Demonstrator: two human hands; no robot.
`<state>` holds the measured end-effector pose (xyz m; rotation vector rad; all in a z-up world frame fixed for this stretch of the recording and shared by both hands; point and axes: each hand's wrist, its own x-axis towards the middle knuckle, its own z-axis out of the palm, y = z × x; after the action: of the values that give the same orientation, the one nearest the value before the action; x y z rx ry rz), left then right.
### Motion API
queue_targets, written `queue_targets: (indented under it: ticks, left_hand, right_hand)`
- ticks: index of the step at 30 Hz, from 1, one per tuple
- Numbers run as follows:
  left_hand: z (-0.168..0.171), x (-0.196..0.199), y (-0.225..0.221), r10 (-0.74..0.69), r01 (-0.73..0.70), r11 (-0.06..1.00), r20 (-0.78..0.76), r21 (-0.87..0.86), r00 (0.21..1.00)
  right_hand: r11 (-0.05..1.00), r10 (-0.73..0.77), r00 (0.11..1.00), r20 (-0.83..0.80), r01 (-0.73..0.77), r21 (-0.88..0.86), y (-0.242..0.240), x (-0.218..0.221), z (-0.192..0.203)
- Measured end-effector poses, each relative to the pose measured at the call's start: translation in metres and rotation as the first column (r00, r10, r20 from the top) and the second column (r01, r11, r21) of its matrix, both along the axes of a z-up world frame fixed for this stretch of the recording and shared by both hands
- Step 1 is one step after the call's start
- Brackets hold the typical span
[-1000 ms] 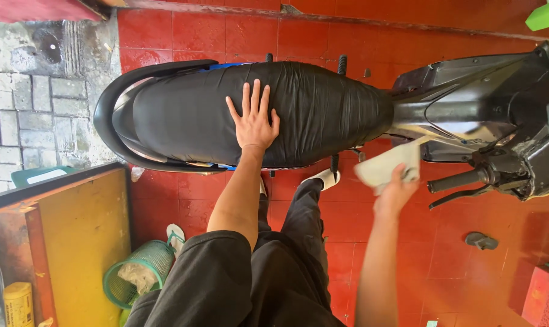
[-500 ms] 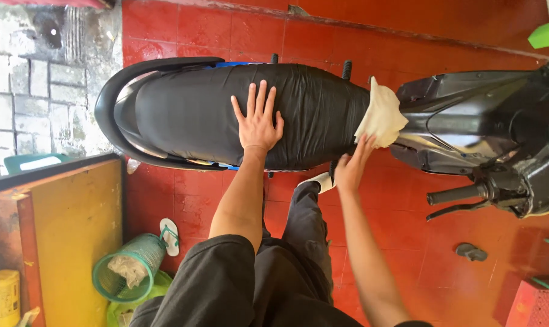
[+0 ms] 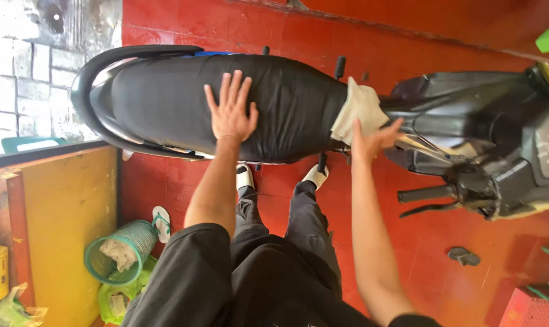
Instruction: The person wipes the black seat of a motorcycle with a white cloth. They use both hands to rub the surface of the seat, moving the cloth back and forth to clean the area.
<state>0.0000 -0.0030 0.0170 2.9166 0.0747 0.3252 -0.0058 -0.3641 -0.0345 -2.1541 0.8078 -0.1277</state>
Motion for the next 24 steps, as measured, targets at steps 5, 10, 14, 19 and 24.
queue_targets:
  ticks: [5, 10, 14, 19, 24]
  left_hand:
    - [0.018, 0.002, -0.004, -0.008, 0.008, 1.000, -0.106, 0.003, 0.994]
    - [0.027, -0.003, -0.011, 0.006, -0.011, 1.000, -0.240, -0.023, 0.971]
    - [0.029, 0.019, -0.047, 0.094, -0.119, 0.988, -0.227, -0.100, 0.969]
    - [0.017, 0.039, -0.185, -0.192, 0.127, 0.964, -0.279, -0.234, 0.941]
    - [-0.026, 0.059, -0.266, -0.198, 0.164, 0.979, -0.777, -0.124, 0.598]
  right_hand:
    - [0.818, -0.065, 0.962, -0.267, 0.204, 0.537, -0.018, 0.066, -0.065]
    - [0.872, 0.066, 0.949, -0.309, 0.095, 0.479, -0.020, 0.061, -0.074]
    - [0.776, -0.007, 0.952, -0.307, 0.199, 0.599, -0.016, 0.075, -0.100]
    - [0.767, 0.027, 0.922, -0.386, 0.228, 0.599, -0.006, 0.072, -0.031]
    - [0.676, 0.035, 0.896, -0.442, 0.304, 0.671, -0.008, 0.074, -0.007]
